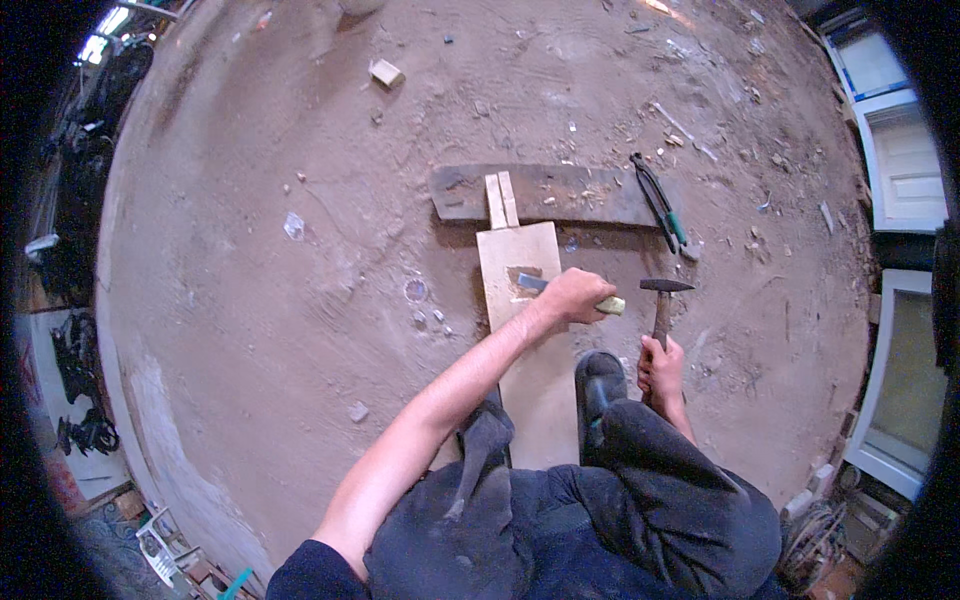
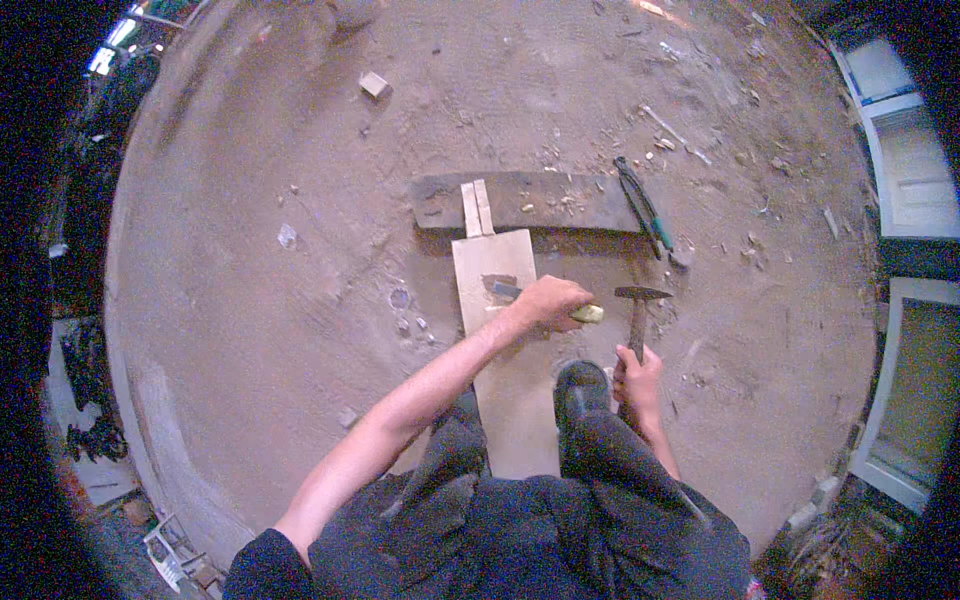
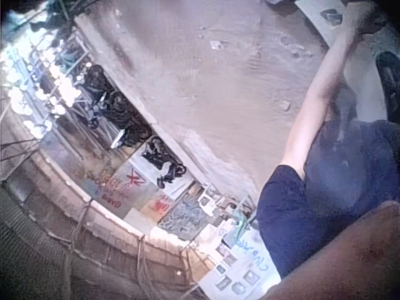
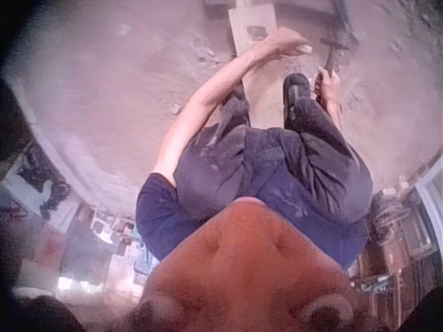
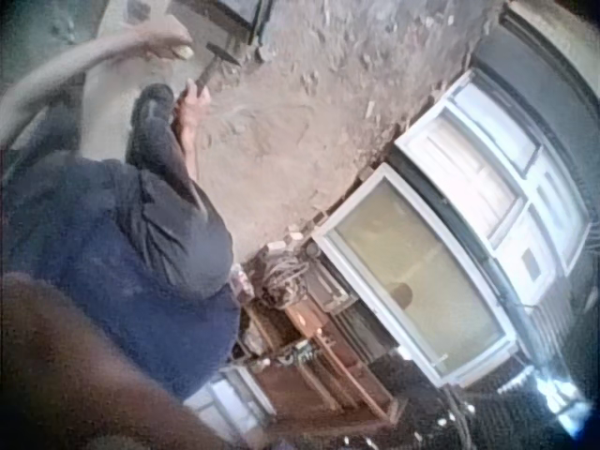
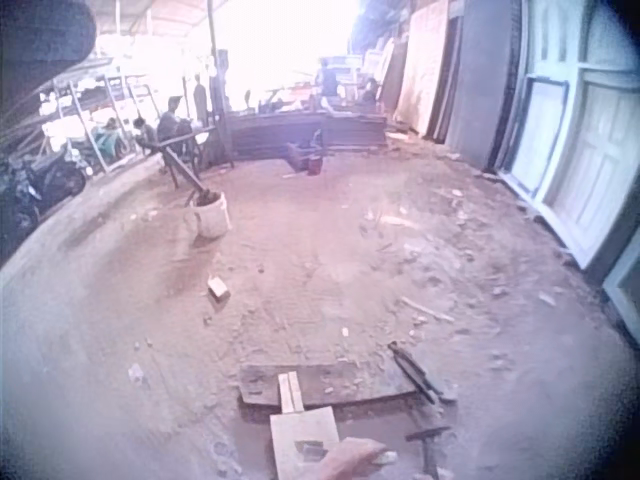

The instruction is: The person uses a hammer and a chisel to carve out a section of a wooden plank while sitting on the floor.

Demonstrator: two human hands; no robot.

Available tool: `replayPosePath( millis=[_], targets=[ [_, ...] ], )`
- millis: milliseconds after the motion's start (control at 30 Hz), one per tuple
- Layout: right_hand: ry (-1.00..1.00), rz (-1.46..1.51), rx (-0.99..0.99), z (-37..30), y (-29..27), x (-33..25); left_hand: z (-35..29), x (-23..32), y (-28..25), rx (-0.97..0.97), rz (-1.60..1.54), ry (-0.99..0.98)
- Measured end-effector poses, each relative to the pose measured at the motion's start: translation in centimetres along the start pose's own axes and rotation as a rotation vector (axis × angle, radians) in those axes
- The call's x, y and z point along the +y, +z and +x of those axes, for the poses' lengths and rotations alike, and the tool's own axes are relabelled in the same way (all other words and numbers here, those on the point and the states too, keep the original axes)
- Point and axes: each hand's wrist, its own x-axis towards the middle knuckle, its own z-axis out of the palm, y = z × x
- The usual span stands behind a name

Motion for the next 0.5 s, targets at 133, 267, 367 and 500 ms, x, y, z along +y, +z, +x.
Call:
replayPosePath(
  millis=[133, 267, 367, 500],
  targets=[
    [-0.103, -0.014, -0.031, -0.2, -0.1, 0.0, -0.7, 0.3, -0.6, -0.009, -0.024, -0.022],
    [-0.137, -0.010, -0.039, -0.2, -0.5, 0.5, -1.7, 0.5, -1.7, 0.135, -0.224, -0.026],
    [-0.106, 0.011, -0.036, -0.3, -0.9, 0.5, -1.7, 0.6, -2.3, 0.123, -0.313, -0.027],
    [-0.121, -0.012, -0.033, -0.1, -1.0, 0.8, -1.8, 0.6, -3.3, 0.210, -0.465, -0.068]
  ],
)
